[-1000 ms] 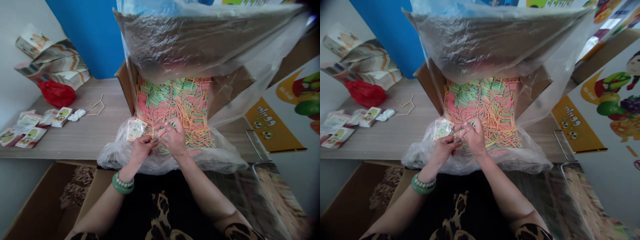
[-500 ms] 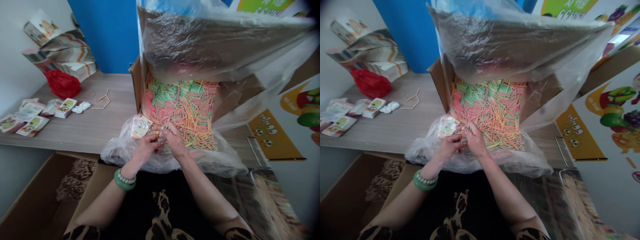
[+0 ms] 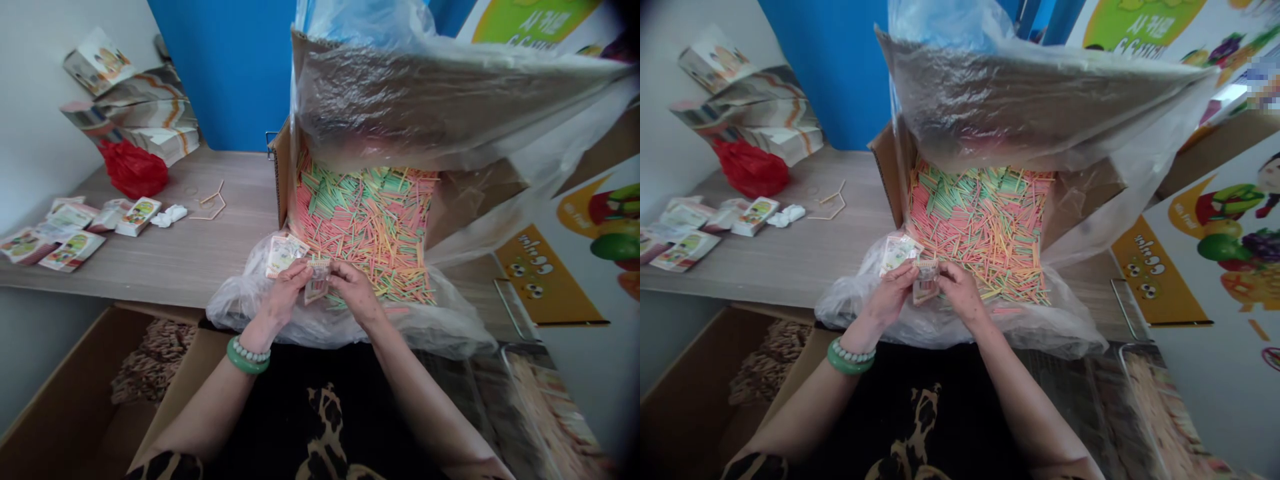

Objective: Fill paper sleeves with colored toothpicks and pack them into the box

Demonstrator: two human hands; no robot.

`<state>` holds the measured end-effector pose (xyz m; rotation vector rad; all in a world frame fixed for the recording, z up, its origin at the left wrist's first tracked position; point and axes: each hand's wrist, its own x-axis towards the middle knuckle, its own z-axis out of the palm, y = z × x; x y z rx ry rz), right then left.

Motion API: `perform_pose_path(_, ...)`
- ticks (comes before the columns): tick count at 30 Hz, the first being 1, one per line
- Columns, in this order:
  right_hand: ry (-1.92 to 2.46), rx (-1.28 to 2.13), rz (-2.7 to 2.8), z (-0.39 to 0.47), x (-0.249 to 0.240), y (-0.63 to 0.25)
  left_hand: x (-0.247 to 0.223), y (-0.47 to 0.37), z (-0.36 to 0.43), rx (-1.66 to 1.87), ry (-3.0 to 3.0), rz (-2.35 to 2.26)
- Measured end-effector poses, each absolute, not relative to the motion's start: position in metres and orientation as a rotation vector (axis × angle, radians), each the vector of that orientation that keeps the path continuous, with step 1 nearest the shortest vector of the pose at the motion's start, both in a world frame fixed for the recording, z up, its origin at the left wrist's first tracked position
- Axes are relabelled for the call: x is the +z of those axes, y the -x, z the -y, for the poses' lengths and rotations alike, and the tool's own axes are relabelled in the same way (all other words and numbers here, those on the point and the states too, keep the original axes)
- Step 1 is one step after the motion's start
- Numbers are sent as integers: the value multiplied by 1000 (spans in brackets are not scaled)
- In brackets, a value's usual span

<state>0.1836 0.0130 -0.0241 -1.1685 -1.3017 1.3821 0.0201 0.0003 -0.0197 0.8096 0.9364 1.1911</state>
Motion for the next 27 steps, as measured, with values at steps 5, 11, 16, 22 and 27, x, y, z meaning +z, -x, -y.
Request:
perform_pose_path(5,1281,1144,1359,-4,-25,-170,-22,-17,9,1167,-871,-957)
perform_pose_path(11,1177,1073,1459,7,-11,-154,-9,-6,23,1229,-1058,-1031)
perform_pose_path(16,1146,1064,1434,11,-11,-148,-9,-1,29,1222,-1067,-987)
perform_pose_path(22,1093,1210,1453,14,-17,-136,-8,13,33,1243,-883,-1000)
perform_pose_path(27,997,1220,1479,15,13,-136,2,56,22,1488,-602,-1208)
